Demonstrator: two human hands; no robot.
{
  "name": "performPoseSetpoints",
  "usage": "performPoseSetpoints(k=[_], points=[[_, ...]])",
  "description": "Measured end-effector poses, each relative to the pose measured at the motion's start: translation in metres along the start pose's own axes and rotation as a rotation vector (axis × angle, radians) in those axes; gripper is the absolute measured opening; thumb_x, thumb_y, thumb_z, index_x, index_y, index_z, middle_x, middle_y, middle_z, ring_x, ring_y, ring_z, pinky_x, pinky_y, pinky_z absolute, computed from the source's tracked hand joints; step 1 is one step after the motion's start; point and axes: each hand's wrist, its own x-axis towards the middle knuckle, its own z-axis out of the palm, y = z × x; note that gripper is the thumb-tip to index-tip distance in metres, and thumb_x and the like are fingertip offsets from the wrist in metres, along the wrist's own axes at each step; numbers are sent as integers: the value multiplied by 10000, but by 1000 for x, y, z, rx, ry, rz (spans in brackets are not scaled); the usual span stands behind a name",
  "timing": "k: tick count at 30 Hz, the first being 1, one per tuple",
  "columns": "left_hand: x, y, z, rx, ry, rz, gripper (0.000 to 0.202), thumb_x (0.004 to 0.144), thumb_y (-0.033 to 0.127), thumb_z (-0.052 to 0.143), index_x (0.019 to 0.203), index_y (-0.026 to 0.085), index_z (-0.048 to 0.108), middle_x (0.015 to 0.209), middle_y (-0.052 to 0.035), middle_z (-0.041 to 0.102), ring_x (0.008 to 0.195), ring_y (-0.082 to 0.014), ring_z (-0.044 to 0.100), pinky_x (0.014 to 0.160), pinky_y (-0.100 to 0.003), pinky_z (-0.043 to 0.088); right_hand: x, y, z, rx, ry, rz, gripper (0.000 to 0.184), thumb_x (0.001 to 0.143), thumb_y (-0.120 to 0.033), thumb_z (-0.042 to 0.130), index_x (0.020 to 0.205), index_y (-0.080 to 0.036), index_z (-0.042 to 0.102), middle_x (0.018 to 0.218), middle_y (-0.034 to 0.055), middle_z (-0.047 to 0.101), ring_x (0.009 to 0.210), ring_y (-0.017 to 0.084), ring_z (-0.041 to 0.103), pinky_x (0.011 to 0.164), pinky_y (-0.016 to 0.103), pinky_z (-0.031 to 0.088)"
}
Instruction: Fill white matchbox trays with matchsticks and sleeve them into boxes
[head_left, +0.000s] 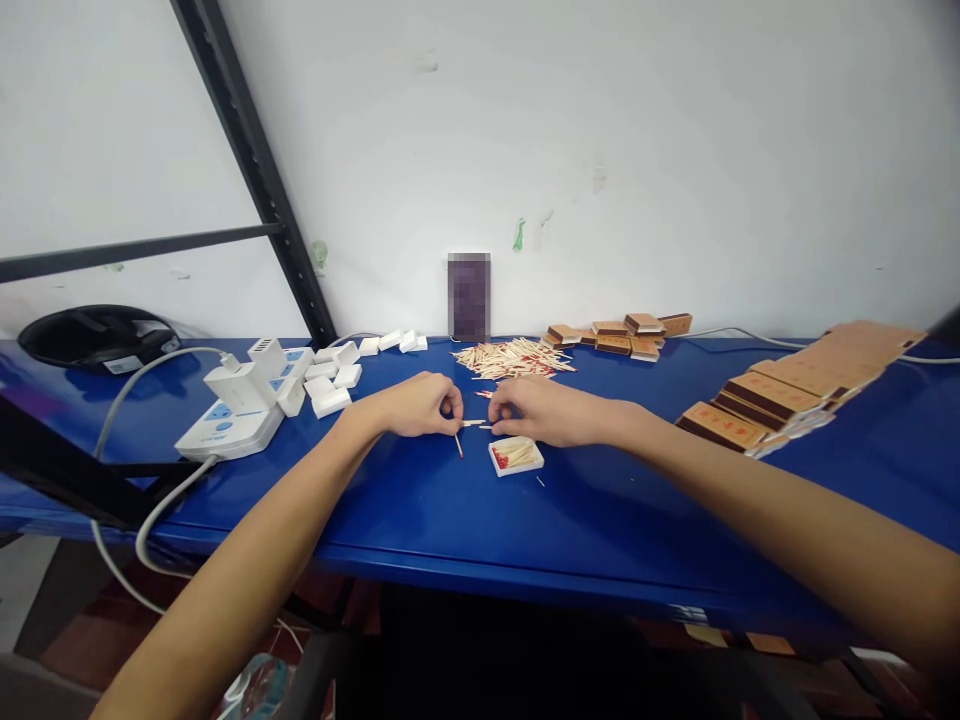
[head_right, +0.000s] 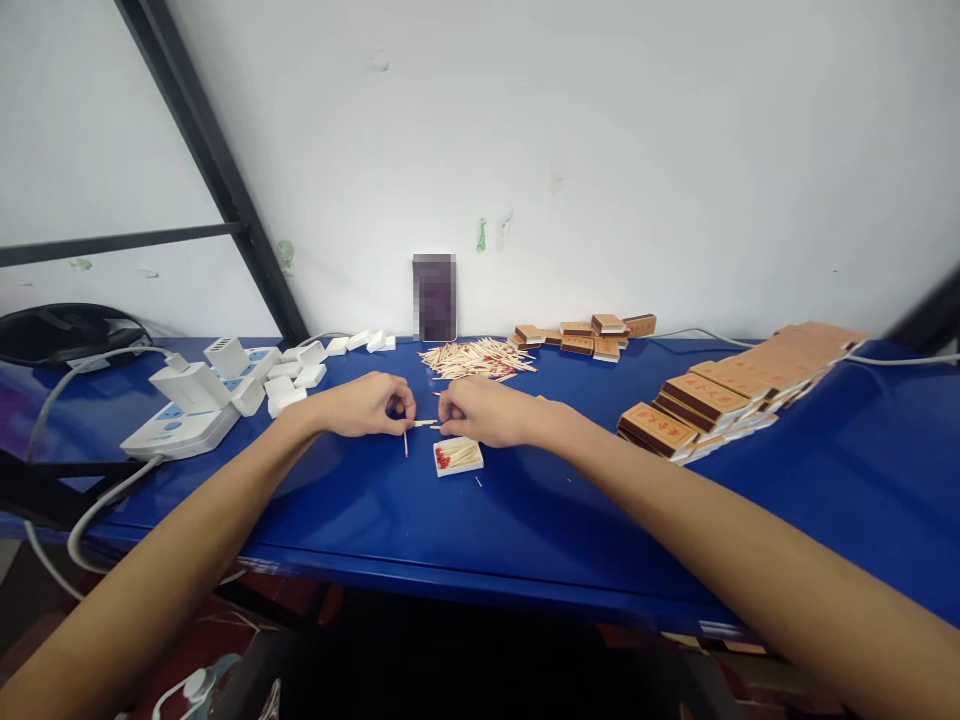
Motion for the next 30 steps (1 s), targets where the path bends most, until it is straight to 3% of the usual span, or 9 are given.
performPoseSetpoints(k=[6, 9, 11, 14, 17, 20, 25, 30], points=[[20, 11, -17, 136, -216, -58, 54, 619, 218, 651, 603, 171, 673, 569, 3, 619, 524, -141, 516, 522, -265, 341, 18, -13, -12, -167, -106, -24, 118, 712, -93, 571, 645, -172, 626, 636, 8, 623, 548, 115, 479, 529, 257, 328], [31, 20, -19, 208, -245, -57, 174, 588, 211, 663, 463, 178, 547, 468, 9, 535, 473, -142, 454, 498, -284, 304, 9, -15, -20, -102, 8, -11, 105, 681, -97, 571, 687, -183, 630, 613, -14, 620, 542, 113, 505, 523, 251, 350], [34, 23, -18, 209, -234, -50, 225, 583, 215, 665, 433, 183, 500, 437, 14, 499, 451, -135, 420, 489, -288, 284, -2, -12, -22, 16, 107, -35, 228, 686, -93, 566, 872, -183, 661, 669, -19, 655, 587, 117, 558, 557, 246, 397], [34, 22, -19, 139, -199, -31, 180, 587, 228, 653, 467, 178, 530, 452, 16, 508, 447, -128, 412, 481, -284, 280, -21, -8, -18, 148, 190, -47, 321, 750, -132, 568, 1057, -168, 655, 756, 8, 697, 653, 134, 614, 635, 270, 466], [30, 18, -22, 30, -151, -17, 70, 597, 236, 634, 586, 169, 617, 561, 7, 600, 509, -134, 492, 492, -262, 321, -36, -10, -8, 378, 258, -25, 163, 823, -270, 591, 920, -173, 678, 829, 38, 723, 746, 161, 664, 713, 305, 520], [25, 15, -25, -34, -144, -23, 89, 602, 229, 621, 651, 162, 652, 609, -1, 640, 544, -136, 535, 509, -249, 357, -43, -15, 4, 501, 269, -22, 200, 841, -375, 615, 861, -187, 683, 881, 40, 734, 814, 178, 678, 760, 323, 529], [20, 17, -24, -161, -134, 13, 92, 611, 216, 616, 665, 154, 655, 603, -7, 636, 539, -123, 535, 519, -246, 370, -46, -13, 13, 259, 312, -15, 157, 840, -346, 626, 856, -222, 721, 1050, 46, 715, 962, 200, 647, 833, 342, 488], [19, 34, -19, -309, -151, 101, 94, 632, 199, 609, 704, 154, 650, 588, 12, 583, 526, -105, 497, 496, -235, 355, -51, -2, 6, 203, 457, 87, 150, 836, -272, 571, 900, -192, 681, 946, 49, 707, 792, 175, 627, 722, 315, 490]])
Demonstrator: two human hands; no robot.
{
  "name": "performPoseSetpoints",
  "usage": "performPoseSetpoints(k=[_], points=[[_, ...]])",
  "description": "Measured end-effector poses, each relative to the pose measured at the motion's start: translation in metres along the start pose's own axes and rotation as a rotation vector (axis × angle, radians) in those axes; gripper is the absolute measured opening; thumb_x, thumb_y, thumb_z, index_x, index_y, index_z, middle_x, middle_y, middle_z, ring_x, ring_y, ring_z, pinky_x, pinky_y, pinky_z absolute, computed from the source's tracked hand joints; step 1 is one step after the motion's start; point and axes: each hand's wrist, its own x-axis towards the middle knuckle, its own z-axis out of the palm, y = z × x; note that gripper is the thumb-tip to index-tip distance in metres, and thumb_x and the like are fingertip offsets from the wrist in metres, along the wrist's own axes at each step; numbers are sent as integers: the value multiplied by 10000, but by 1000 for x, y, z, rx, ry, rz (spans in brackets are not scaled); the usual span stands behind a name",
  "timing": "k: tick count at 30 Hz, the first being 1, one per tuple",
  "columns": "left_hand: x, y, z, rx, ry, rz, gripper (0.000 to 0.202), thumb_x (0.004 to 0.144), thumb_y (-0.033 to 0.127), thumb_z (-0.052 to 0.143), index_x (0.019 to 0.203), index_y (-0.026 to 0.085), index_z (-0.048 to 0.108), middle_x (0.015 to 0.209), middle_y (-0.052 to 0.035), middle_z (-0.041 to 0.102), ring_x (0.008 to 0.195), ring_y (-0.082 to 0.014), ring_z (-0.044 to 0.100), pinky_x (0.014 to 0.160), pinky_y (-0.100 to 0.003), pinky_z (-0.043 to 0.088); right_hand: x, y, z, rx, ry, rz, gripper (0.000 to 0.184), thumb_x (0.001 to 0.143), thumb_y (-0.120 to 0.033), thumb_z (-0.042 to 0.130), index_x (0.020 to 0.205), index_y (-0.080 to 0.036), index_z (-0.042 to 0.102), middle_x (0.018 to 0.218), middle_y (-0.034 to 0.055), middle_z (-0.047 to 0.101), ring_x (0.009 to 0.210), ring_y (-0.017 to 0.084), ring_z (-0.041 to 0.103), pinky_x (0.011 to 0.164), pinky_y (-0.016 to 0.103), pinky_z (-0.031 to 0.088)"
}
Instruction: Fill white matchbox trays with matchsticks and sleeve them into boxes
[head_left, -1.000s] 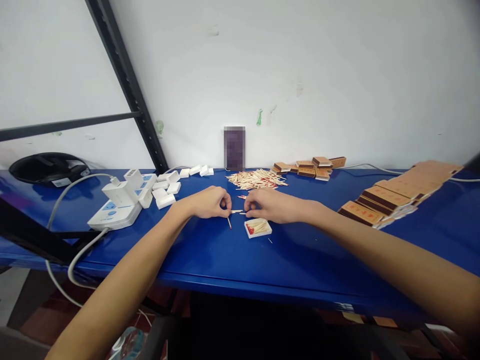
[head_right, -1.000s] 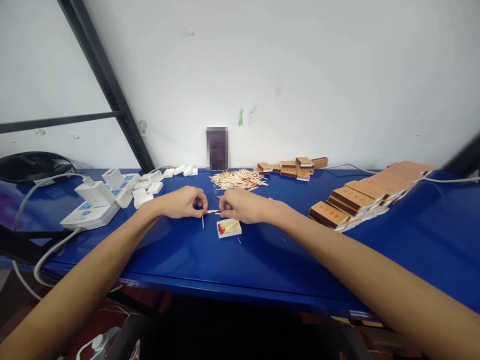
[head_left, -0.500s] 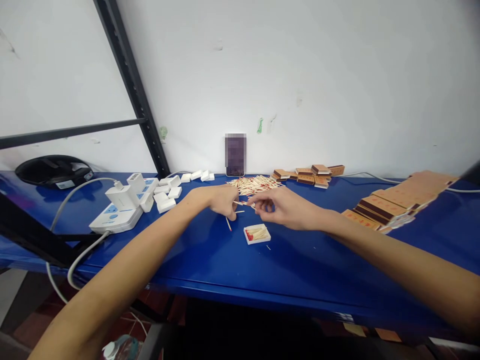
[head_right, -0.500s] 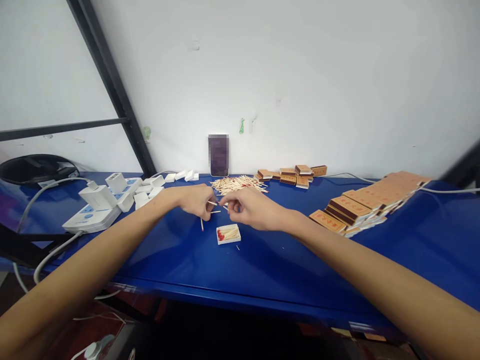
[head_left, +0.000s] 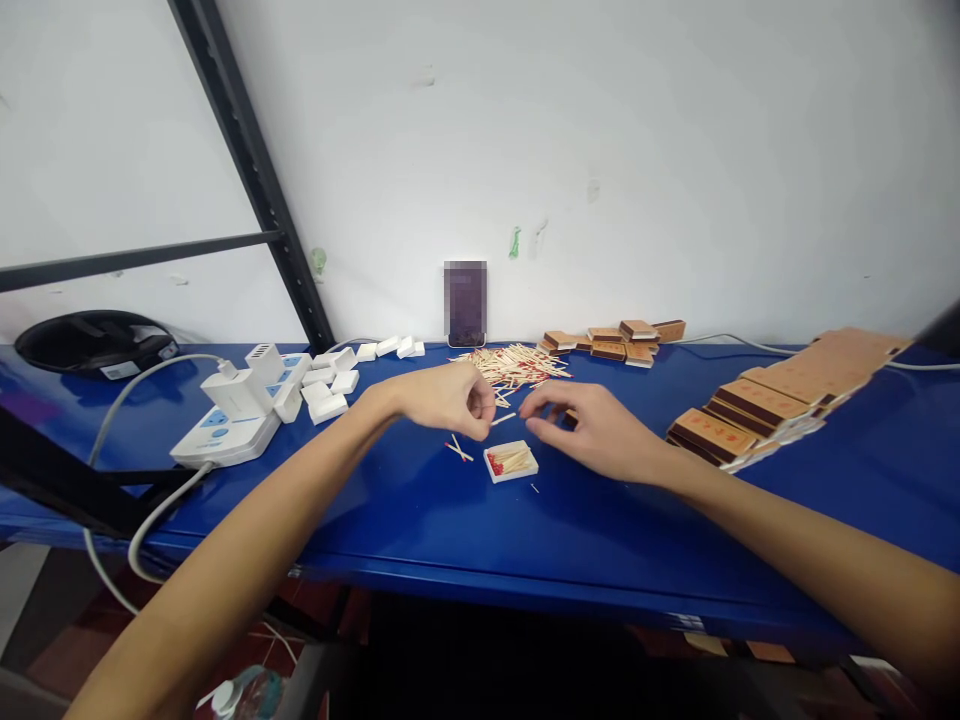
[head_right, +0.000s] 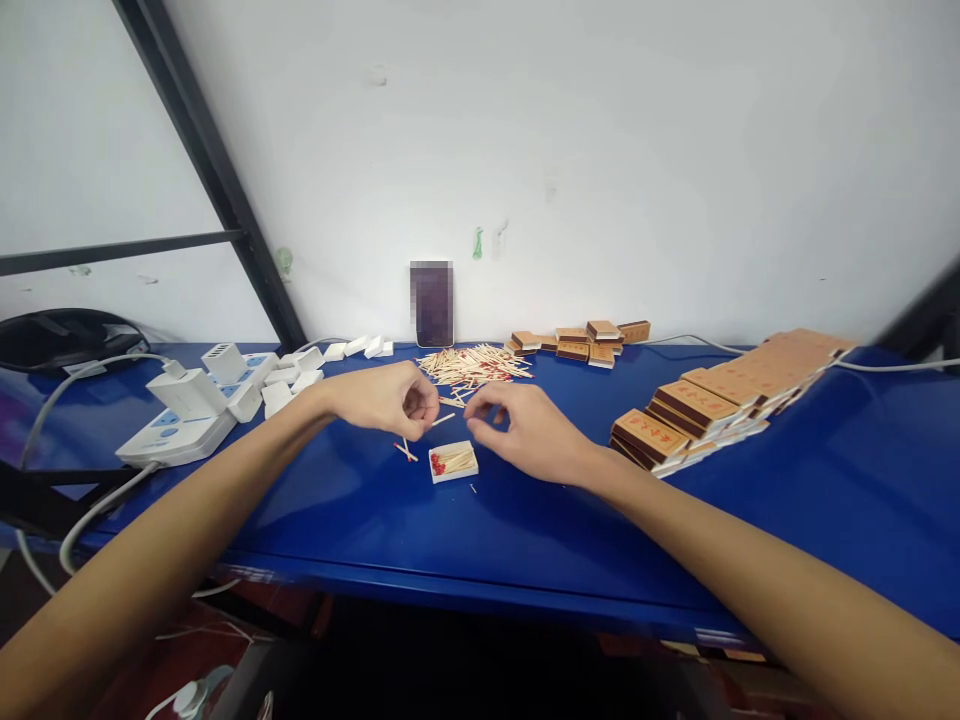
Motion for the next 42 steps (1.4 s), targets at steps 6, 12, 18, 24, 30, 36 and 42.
performPoseSetpoints(k=[6, 12, 18, 24, 30, 36, 42], points=[[0, 9, 10, 40, 16, 34, 150, 719, 276, 632, 753, 145, 695, 560, 22, 535, 488, -92, 440, 489, -245, 317, -5, 0, -7, 34, 29, -56, 230, 859, -287, 546, 1047, -189, 636, 1016, 70, 690, 862, 195, 617, 772, 346, 493], [-31, -12, 4, 84, 83, -94, 251, 726, 362, 696, 890, 171, 693, 609, 26, 586, 512, -102, 504, 518, -233, 347, -12, -9, 0, -59, -297, -176, 328, 860, -398, 609, 1134, -218, 613, 1145, 71, 655, 1035, 227, 596, 926, 393, 445], [-39, -20, 15, 91, 12, -21, 248, 801, 392, 667, 943, 195, 719, 584, 29, 577, 517, -106, 503, 559, -229, 350, -10, -9, 6, -62, -308, -217, 222, 899, -310, 555, 1063, -208, 663, 1073, 74, 660, 969, 203, 613, 886, 358, 464], [-37, -29, 18, 260, 44, 30, 150, 888, 279, 538, 870, 179, 648, 823, -25, 576, 697, -143, 497, 657, -253, 369, -10, -7, 10, -81, -265, -229, 188, 900, -330, 570, 967, -190, 675, 998, 74, 675, 882, 188, 621, 812, 331, 485], [-39, -23, 15, 214, 206, 54, 231, 959, 322, 409, 915, 156, 562, 952, -63, 526, 823, -163, 500, 785, -290, 408, -7, -3, 19, -108, -260, -248, 259, 937, -363, 532, 1053, -193, 689, 1086, 89, 652, 975, 204, 605, 872, 345, 473], [-15, -10, 18, -32, 162, 95, 257, 914, 390, 495, 892, 151, 588, 821, -25, 557, 696, -129, 471, 632, -252, 387, -8, 3, 25, -58, -235, -257, 285, 944, -386, 526, 1148, -223, 640, 1118, 80, 635, 1019, 209, 576, 885, 356, 458], [-2, -10, 23, -171, 172, 91, 243, 863, 371, 568, 851, 137, 633, 768, -13, 587, 661, -115, 480, 612, -243, 376, -9, 5, 26, 50, -81, -35, 330, 804, -454, 690, 907, -206, 498, 870, 28, 628, 770, 170, 591, 678, 291, 468]])
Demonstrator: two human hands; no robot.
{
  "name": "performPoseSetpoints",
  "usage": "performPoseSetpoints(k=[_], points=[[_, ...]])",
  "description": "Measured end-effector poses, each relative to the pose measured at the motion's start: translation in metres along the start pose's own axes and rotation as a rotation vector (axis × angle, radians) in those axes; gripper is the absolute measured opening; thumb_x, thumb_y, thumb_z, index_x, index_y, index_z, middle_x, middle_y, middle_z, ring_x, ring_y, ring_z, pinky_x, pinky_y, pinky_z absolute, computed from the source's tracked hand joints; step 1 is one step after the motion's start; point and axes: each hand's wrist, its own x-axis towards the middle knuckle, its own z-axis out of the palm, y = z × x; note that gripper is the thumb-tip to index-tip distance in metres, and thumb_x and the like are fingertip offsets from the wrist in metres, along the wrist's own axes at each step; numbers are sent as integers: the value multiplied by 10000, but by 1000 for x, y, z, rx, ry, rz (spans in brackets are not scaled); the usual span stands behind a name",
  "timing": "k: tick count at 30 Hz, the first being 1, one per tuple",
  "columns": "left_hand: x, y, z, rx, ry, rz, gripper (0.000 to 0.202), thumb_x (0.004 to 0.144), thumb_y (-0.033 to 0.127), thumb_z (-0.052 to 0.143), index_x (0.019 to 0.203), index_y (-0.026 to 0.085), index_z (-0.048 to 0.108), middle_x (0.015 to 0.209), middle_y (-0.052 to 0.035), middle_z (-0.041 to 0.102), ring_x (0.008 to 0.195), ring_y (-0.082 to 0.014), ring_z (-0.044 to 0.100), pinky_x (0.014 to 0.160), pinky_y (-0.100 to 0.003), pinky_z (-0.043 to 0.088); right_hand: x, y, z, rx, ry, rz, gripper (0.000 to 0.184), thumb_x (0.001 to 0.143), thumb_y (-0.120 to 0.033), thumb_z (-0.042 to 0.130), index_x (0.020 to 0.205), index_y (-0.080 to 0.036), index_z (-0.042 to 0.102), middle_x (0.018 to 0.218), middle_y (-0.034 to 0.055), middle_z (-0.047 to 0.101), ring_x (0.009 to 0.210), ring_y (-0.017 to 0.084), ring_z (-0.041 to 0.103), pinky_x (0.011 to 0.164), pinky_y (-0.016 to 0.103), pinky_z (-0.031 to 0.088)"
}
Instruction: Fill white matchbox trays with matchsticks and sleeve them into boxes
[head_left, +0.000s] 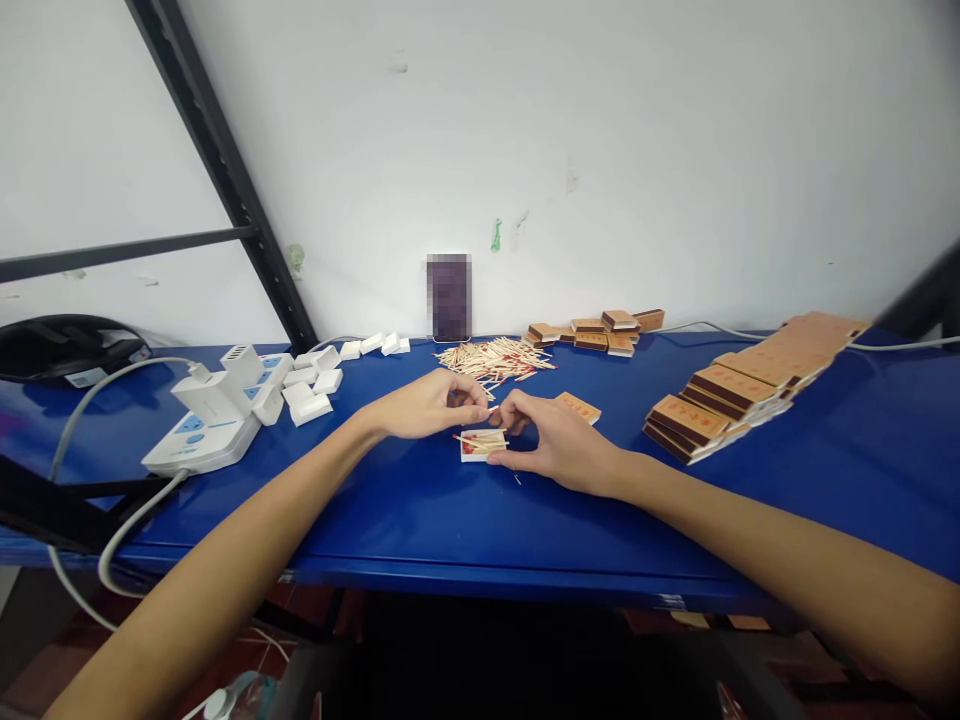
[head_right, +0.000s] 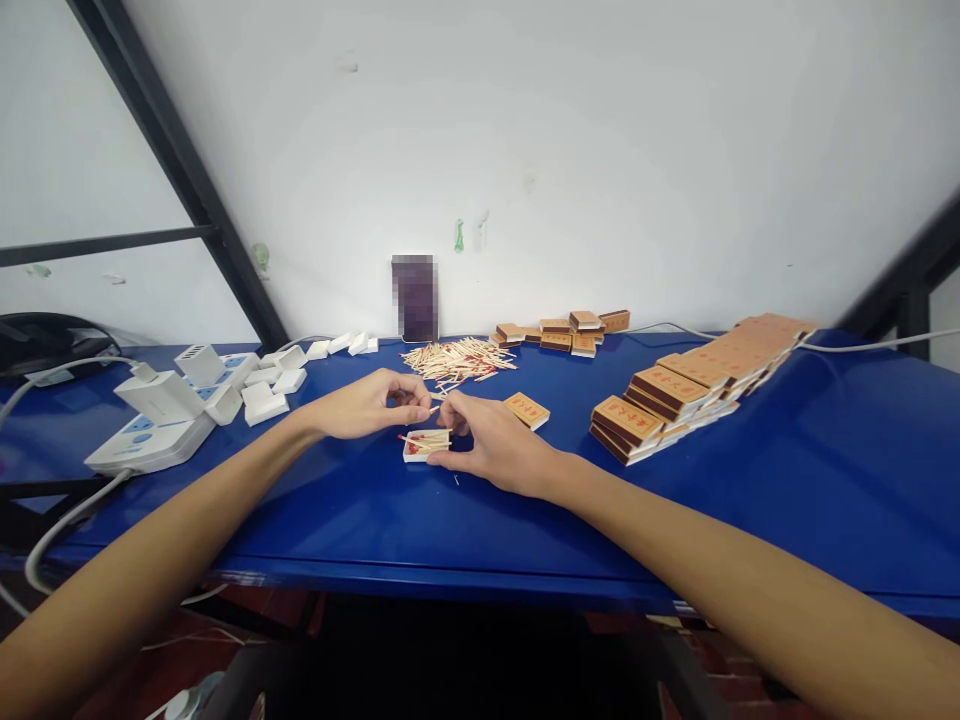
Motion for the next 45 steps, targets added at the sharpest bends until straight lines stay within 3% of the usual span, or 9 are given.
performPoseSetpoints(k=[5, 8, 15, 21, 28, 33, 37, 40, 45], points=[[-3, 1, 10, -46, -29, 11, 138, 804, 261, 621, 768, 133, 660, 805, -20, 617, 698, -119, 524, 640, -242, 405, 1, -3, 2, 73, 32, 30, 385, 765, -447, 724, 901, -232, 435, 842, 4, 624, 767, 173, 620, 672, 290, 490], [-4, -2, 13, -37, 18, 18, 102, 802, 228, 615, 784, 135, 653, 774, -10, 622, 683, -114, 518, 638, -239, 398, 1, -2, 2, 94, 31, 8, 368, 767, -421, 729, 924, -235, 454, 860, 2, 630, 784, 170, 629, 696, 295, 507], [-7, -6, 13, -56, 42, 57, 206, 874, 340, 572, 836, 146, 632, 727, 1, 600, 643, -110, 499, 594, -236, 381, 1, -3, 3, 75, 58, -21, 301, 768, -399, 740, 926, -215, 561, 891, 16, 647, 800, 170, 617, 711, 301, 498], [-5, -3, 17, -84, 141, 75, 284, 889, 418, 568, 851, 144, 633, 720, 0, 583, 629, -103, 491, 583, -235, 369, 2, -5, 3, 138, 205, -43, 209, 913, -381, 571, 834, -199, 636, 875, 36, 653, 817, 167, 593, 761, 311, 461], [-6, -3, 17, -86, 235, 72, 287, 873, 427, 593, 871, 149, 662, 695, 10, 581, 618, -97, 457, 584, -242, 354, 3, -7, 4, 237, 311, 1, 183, 920, -345, 549, 865, -196, 641, 795, 4, 635, 726, 138, 564, 679, 272, 440], [-10, -5, 16, 40, 193, 76, 256, 814, 419, 661, 818, 168, 708, 772, -17, 635, 693, -125, 515, 648, -268, 388, 4, -9, 0, 341, 433, 16, 167, 864, -323, 595, 768, -188, 580, 783, 17, 652, 710, 146, 613, 674, 283, 482], [-15, -5, 14, 186, 242, 64, 325, 793, 483, 677, 935, 193, 709, 791, -13, 598, 699, -137, 489, 647, -274, 375, 5, -10, 2, 296, 419, -7, 103, 829, -276, 634, 786, -194, 588, 733, 4, 668, 653, 140, 627, 629, 270, 494], [-20, -5, 8, 321, 188, 67, 420, 783, 554, 662, 1001, 195, 666, 818, -12, 595, 749, -158, 519, 707, -291, 380, 7, -9, 8, 104, 366, -125, 48, 852, -233, 618, 838, -200, 649, 765, 9, 691, 695, 145, 620, 670, 285, 489], [-27, -7, 3, 573, 101, 18, 600, 647, 741, 667, 847, 180, 592, 748, 3, 594, 688, -172, 519, 685, -298, 321, 10, -7, 7, -125, 225, -262, 133, 908, -235, 551, 941, -196, 674, 896, 52, 710, 867, 194, 613, 809, 358, 475]])
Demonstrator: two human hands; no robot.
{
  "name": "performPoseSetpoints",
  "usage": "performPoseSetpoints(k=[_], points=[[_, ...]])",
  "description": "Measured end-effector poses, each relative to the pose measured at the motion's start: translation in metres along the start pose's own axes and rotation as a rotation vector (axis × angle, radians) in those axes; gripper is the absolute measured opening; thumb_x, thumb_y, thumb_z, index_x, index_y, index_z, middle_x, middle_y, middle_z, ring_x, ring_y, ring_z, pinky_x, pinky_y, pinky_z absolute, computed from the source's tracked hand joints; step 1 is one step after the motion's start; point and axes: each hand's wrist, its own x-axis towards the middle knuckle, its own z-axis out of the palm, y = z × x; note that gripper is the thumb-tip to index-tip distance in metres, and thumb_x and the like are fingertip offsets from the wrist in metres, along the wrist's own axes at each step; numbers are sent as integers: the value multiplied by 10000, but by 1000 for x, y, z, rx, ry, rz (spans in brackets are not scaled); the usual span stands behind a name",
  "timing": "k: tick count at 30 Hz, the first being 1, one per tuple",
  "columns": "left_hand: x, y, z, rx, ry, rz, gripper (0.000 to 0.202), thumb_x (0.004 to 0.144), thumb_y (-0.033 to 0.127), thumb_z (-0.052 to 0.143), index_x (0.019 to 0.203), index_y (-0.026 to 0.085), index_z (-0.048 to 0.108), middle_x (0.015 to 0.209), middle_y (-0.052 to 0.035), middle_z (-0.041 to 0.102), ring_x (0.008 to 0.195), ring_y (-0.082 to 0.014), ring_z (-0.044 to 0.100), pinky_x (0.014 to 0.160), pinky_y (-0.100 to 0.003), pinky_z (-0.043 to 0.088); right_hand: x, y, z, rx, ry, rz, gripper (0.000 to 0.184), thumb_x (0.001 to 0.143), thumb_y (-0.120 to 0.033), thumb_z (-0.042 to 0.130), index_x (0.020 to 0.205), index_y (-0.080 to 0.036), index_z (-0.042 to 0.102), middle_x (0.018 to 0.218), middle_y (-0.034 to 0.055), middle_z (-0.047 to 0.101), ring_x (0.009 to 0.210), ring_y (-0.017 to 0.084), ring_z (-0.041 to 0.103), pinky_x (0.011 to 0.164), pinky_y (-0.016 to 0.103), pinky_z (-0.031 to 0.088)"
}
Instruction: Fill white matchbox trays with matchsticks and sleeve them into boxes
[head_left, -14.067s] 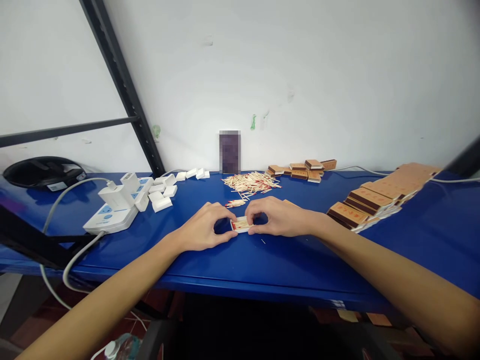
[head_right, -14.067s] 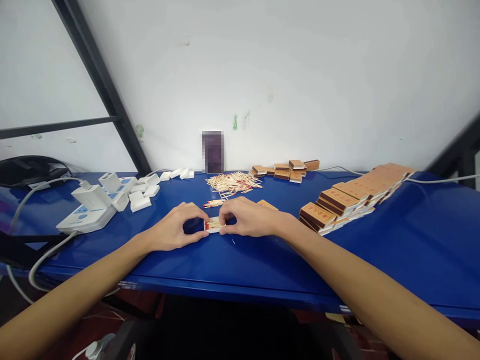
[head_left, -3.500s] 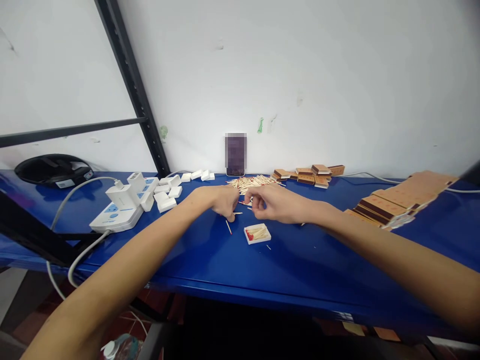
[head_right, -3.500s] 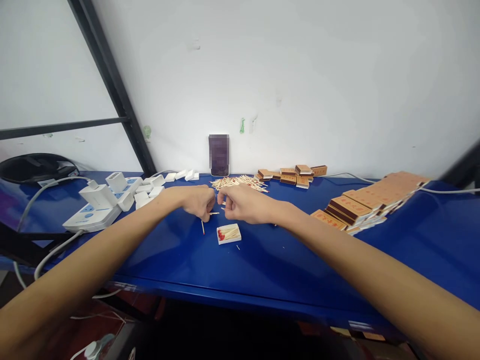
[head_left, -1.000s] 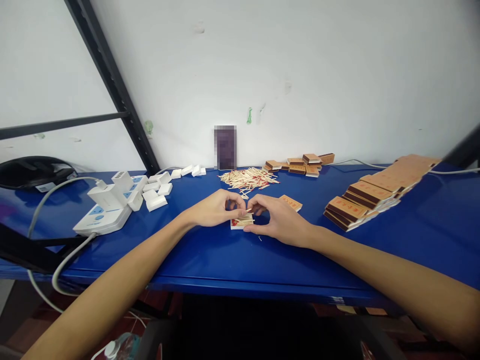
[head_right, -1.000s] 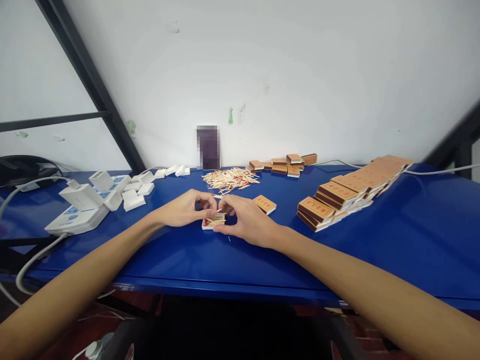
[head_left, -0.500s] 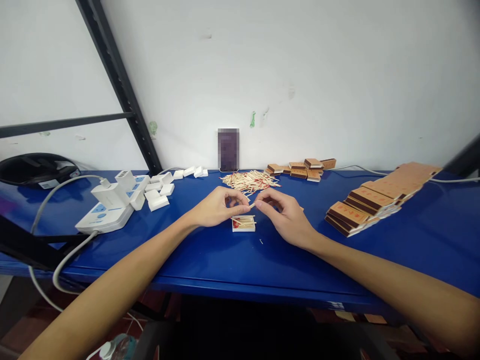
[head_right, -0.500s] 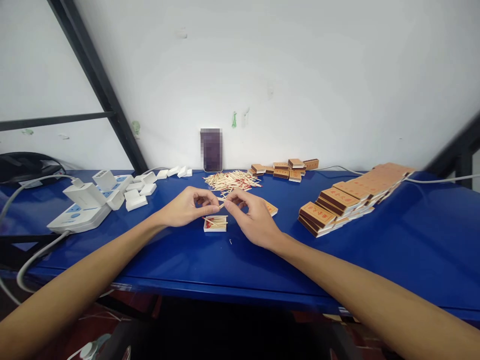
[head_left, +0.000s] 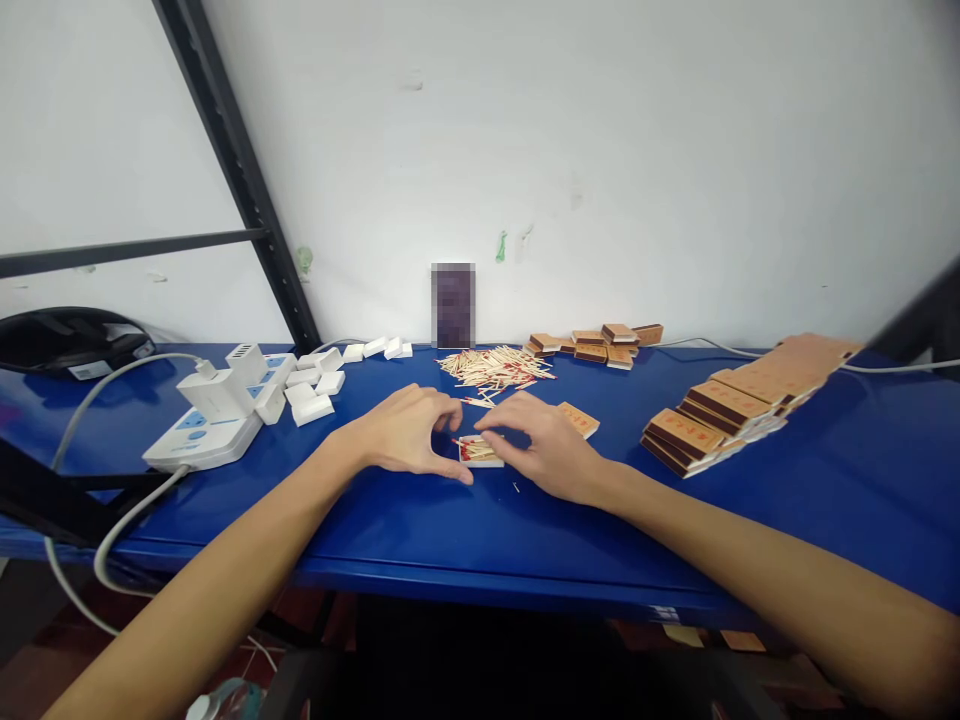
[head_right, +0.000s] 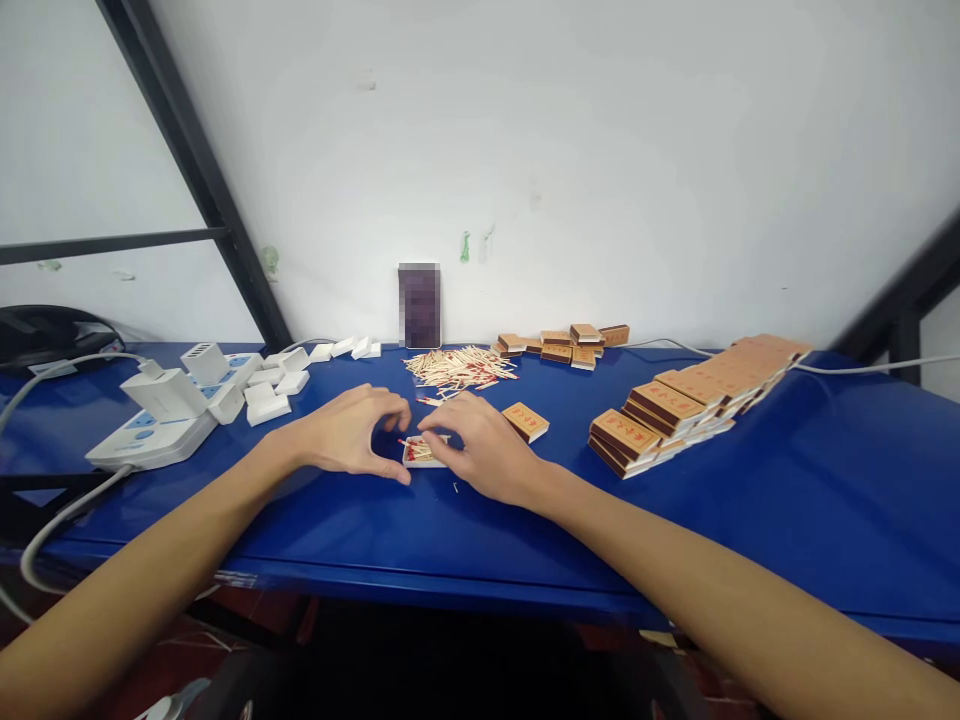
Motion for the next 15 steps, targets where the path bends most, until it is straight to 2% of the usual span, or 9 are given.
performPoseSetpoints(k=[3, 7, 10, 15], points=[[0, 0, 2, 105, 9, 21, 627, 642, 794, 617, 710, 176, 537, 663, 9, 570, 607, -154, 480, 661, -301, 279, -3, 0, -12, -27, -33, 40, 177, 911, -232, 528, 1036, -183, 644, 1015, 75, 691, 969, 204, 613, 867, 363, 472], [1, 3, 6, 176, 3, 74, 633, 698, 792, 564, 577, 177, 477, 558, 10, 510, 540, -137, 426, 658, -314, 259, -10, -4, -23, -39, -230, 81, 248, 862, -277, 603, 1092, -190, 628, 1038, 72, 674, 949, 211, 624, 851, 368, 493], [3, 6, 9, 181, -5, 109, 598, 763, 737, 549, 565, 178, 476, 541, 2, 510, 543, -145, 433, 662, -324, 263, -12, -6, -22, -35, -310, 95, 256, 855, -288, 614, 1089, -186, 641, 1027, 82, 676, 941, 222, 629, 842, 381, 503], [4, 12, 10, 91, 19, 154, 495, 814, 631, 580, 624, 179, 512, 566, 7, 542, 573, -152, 467, 679, -322, 281, -11, -6, -17, -16, -318, 57, 250, 882, -270, 582, 1104, -188, 663, 1030, 89, 672, 967, 222, 620, 863, 386, 501]])
